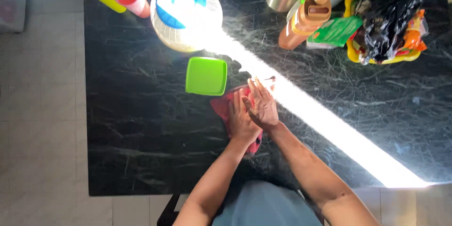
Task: Cleaning a table and a plastic container using a cloth.
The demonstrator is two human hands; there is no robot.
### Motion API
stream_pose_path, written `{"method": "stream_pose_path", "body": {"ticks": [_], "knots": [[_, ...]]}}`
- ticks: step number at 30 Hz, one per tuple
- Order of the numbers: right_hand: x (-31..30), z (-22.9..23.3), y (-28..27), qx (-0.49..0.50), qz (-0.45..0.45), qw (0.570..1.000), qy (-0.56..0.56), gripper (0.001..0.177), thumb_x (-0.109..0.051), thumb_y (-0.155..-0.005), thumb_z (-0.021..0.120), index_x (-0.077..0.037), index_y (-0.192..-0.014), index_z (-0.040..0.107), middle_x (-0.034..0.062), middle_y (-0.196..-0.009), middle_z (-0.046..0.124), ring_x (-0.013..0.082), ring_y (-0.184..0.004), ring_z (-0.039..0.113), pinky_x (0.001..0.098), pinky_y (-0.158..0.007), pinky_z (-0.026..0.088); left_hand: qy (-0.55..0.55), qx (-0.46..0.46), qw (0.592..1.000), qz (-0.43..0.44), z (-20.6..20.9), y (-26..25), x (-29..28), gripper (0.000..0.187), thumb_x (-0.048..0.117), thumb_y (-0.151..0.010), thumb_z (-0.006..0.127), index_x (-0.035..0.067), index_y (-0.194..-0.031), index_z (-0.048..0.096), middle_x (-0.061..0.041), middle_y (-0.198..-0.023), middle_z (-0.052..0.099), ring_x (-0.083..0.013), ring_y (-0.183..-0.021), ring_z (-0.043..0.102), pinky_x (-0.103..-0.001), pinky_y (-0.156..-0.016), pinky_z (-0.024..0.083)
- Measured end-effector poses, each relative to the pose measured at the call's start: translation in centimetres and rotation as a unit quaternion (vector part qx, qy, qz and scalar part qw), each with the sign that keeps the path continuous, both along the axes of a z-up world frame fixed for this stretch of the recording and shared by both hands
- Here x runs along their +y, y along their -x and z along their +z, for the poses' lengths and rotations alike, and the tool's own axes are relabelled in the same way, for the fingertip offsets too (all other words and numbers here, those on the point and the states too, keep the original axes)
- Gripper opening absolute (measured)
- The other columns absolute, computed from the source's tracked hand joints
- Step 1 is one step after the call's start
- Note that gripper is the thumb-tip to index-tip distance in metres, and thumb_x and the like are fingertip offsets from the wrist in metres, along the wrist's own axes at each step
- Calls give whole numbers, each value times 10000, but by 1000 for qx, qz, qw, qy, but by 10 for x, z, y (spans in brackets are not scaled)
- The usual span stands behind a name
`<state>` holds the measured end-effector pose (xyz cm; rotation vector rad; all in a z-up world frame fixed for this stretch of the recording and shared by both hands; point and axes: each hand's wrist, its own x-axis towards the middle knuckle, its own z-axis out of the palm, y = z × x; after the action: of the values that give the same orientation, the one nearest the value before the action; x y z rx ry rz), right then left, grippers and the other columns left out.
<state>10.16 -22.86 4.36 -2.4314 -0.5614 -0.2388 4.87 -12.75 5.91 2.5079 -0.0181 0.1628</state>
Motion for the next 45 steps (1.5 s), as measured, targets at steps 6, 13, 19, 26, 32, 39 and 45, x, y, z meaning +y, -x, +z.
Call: {"method": "stream_pose_path", "body": {"ticks": [6,13,19,26,32,39,45], "knots": [[-10,-6,-25,-1,-9,1000,-9,601,-313,-1047,570,21,-1528,436,281,-1565,439,451,-1477,396,533,-1213,320,-116,-41,992,10,-103,-138,-7,649,372,-984,513,70,-1542,379,-229,-1658,247,-427,-1536,236,-582,-1249,215],[-12,14,-63,-258,-30,933,248,588,-169,-1032,604,-14,-1552,378,272,-1607,438,445,-1480,389,500,-1230,338,-55,-82,995,32,-34,-106,-11,743,386,-981,522,26,-1598,316,-239,-1689,218,-415,-1566,207,-571,-1233,238],[-20,-4,-72,-38,-15,999,-25,545,-251,-1057,558,18,-1516,440,280,-1603,401,443,-1508,363,513,-1242,297,-139,58,986,-76,-31,-81,-16,777,364,-890,546,27,-1555,327,-234,-1658,225,-400,-1552,172,-576,-1220,208],[-28,10,-86,7,7,1000,19,587,-315,-1060,507,67,-1501,443,323,-1579,400,475,-1490,348,538,-1236,265,-108,-50,991,65,-79,-226,-11,701,338,-1018,499,6,-1604,308,-205,-1709,204,-380,-1587,172,-555,-1274,160],[-19,4,-113,-34,33,999,-14,588,-282,-1067,510,36,-1550,404,285,-1623,348,450,-1543,317,549,-1277,254,-138,-15,987,86,-61,-187,-20,740,315,-967,479,29,-1607,246,-185,-1692,192,-375,-1571,162,-551,-1259,138],[0,-13,-166,-57,-5,998,16,652,-286,-1030,528,-6,-1588,343,266,-1665,257,438,-1556,239,547,-1258,202,-143,-66,985,69,-101,-212,-12,693,296,-995,378,41,-1626,250,-138,-1708,232,-330,-1571,197,-563,-1245,165],[8,-12,-191,-53,1,998,26,678,-286,-1032,529,3,-1599,298,280,-1669,231,445,-1561,215,549,-1262,184,-181,-68,980,43,-89,-291,4,625,299,-1023,372,90,-1609,312,-142,-1688,249,-361,-1555,195,-595,-1236,179]]}}
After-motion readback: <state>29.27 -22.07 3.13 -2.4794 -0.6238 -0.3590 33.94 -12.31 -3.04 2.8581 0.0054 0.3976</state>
